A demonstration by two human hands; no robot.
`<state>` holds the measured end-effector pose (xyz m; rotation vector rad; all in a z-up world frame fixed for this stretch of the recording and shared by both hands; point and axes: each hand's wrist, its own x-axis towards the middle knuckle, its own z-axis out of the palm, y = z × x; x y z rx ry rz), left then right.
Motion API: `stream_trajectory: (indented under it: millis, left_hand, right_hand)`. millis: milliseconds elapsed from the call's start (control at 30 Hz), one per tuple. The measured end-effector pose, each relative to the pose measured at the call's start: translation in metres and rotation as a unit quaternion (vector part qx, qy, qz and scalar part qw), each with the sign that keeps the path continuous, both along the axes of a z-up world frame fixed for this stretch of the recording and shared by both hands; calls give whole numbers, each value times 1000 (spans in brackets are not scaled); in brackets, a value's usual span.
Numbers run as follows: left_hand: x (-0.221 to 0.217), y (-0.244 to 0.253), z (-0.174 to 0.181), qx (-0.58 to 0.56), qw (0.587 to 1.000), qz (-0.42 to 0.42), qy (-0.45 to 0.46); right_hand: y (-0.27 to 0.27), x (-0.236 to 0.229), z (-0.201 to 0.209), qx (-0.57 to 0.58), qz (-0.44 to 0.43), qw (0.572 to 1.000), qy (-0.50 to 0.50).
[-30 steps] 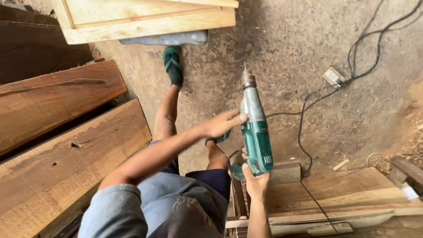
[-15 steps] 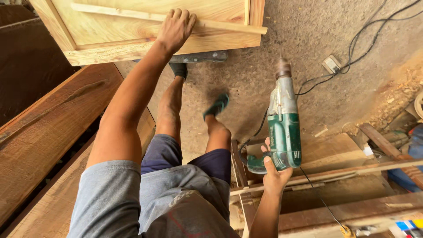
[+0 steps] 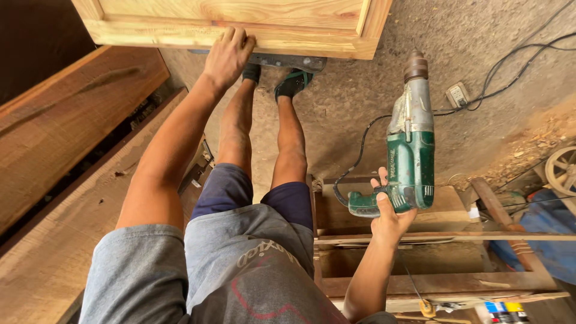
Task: The person sits on the floor and uses a power drill to make holes in a wooden frame. They also use a hammer to tap the drill bit into place before drilling. The person drills multiple holes along the edges of the frame.
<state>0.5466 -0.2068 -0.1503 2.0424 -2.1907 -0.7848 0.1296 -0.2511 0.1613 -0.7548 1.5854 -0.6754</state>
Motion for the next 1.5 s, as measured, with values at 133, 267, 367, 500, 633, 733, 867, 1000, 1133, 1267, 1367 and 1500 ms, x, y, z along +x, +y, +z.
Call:
stream_trajectory:
  millis: [133, 267, 367, 500, 633, 733, 867, 1000, 1133, 1267, 1367, 1500]
  left_hand:
    - [-3, -1, -10, 1, 998, -4, -56]
    - [6, -3, -16, -33, 999, 8, -40]
    - [4, -5, -26, -73, 995, 16, -69]
    - [7, -10, -44, -5, 999, 46, -9]
    - [-1, -12, -60, -20, 997, 35, -66]
    - [-12, -20, -70, -7, 998, 17, -63]
    - [-11, -17, -61, -23, 998, 18, -51]
    - [-18, -14, -53, -11, 998, -1, -68]
    - [-19, -15, -62, -18, 997, 8, -69]
    - [-13, -14, -67, -19, 997, 27, -68]
    - [-8, -16, -56, -14, 998, 33, -55]
    - [-1, -18, -38, -11, 999, 37, -18]
  right_hand:
    - [-11, 1, 0, 6, 24, 1000, -6]
    - [-16, 1, -4, 13, 34, 999, -11]
    - [-14, -6, -4, 9, 54, 998, -9]
    - [-11, -13, -9, 17, 36, 999, -13]
    - [-9, -9, -7, 6, 41, 999, -8]
    - [-14, -10, -8, 8, 46, 999, 6]
    - [-18, -7, -6, 13, 61, 998, 10]
    - [-20, -5, -3, 14, 62, 998, 15]
    - [-21, -1, -4, 6, 67, 998, 13]
    - [-20, -2, -3, 18, 56, 998, 26]
    - [-19, -4, -4, 9, 57, 998, 18]
    - [-17, -3, -7, 18, 45, 999, 17]
